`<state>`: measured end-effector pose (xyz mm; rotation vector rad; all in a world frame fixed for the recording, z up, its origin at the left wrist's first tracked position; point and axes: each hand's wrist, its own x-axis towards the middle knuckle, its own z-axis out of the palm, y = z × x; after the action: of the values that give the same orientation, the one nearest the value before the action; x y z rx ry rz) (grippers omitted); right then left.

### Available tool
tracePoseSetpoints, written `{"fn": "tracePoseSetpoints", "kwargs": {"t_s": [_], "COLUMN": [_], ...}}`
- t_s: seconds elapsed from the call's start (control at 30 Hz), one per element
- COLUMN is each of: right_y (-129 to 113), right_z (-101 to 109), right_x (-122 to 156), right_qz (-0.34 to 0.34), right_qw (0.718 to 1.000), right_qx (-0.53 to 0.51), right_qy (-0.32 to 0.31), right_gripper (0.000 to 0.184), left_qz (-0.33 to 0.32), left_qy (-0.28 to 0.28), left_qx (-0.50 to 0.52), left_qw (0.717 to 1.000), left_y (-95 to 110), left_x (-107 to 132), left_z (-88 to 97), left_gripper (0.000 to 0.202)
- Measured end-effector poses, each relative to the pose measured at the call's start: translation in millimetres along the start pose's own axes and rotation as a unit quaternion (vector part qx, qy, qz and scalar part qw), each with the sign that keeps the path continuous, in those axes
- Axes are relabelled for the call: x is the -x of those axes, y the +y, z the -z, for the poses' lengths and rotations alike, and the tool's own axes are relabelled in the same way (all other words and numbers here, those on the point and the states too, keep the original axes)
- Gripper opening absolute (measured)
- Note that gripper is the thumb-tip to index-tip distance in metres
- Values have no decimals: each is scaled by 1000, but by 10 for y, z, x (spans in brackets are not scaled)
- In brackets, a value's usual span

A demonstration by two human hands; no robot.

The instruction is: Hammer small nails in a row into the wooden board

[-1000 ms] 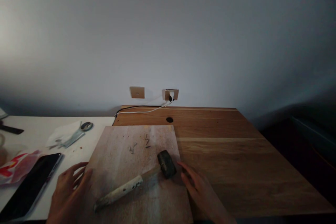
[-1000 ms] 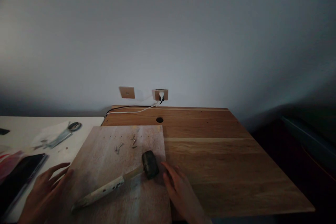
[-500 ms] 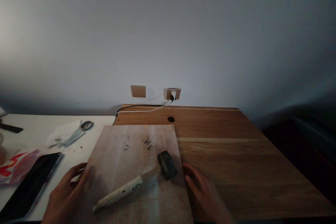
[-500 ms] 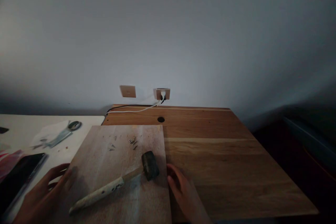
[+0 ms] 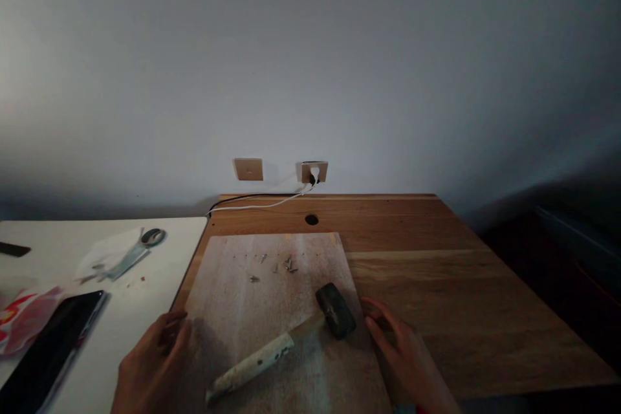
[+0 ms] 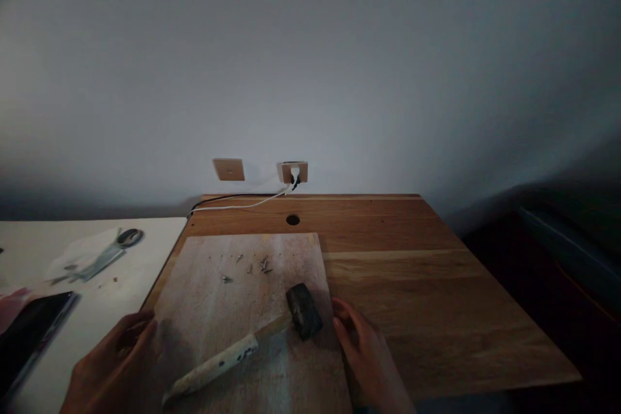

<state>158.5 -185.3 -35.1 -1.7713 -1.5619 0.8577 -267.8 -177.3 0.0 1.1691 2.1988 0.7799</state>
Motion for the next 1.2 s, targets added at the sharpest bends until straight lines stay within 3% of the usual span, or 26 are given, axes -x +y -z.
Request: {"fn": "tracePoseSetpoints", "kwargs": {"t_s": [0.17, 0.33, 0.43, 0.5, 0.63, 0.77, 0.83, 0.97, 1.07, 1.13, 1.2], "right_y": [297, 676, 833, 875, 813, 614, 482, 249, 160, 114, 55], "right_z": [374, 698, 808, 847, 897, 805, 627, 154, -27, -39, -18], "right_x": [59, 145, 207, 246, 314, 457, 562, 676, 610, 528, 448], "right_qz": [-35, -64, -65, -54, -43, -45, -30, 6, 24, 21, 3], "right_qw": [996, 985, 979, 972, 949, 928, 943, 993, 998, 997, 998], "right_qx": [42, 77, 98, 111, 126, 133, 96, 30, 39, 48, 51], "right_qy": [76, 140, 165, 200, 287, 346, 317, 112, -32, -56, -40], "right_gripper": [43, 44, 43, 44, 50, 51, 47, 52, 56, 53, 46], "left_qz": [-97, -212, -275, -323, -450, -549, -585, -658, -672, -673, -676], "left_qy": [-69, -135, -138, -106, -34, -91, -115, -193, -234, -249, -262], "left_qx": [9, 11, -30, -83, -127, -127, -128, -131, -157, -168, -169], "left_qw": [993, 968, 951, 937, 883, 821, 793, 716, 685, 676, 668], "left_y": [144, 212, 251, 342, 749, 1324, 1581, 1881, 1924, 1925, 1937], "left_x": [120, 195, 196, 183, 159, 131, 96, 4, -22, 12, 81], "left_z": [-311, -704, -868, -932, -1107, -1529, -1816, -2367, -2616, -2692, -2736], "left_gripper": [44, 30, 29, 28, 24, 23, 28, 51, 58, 61, 63]}}
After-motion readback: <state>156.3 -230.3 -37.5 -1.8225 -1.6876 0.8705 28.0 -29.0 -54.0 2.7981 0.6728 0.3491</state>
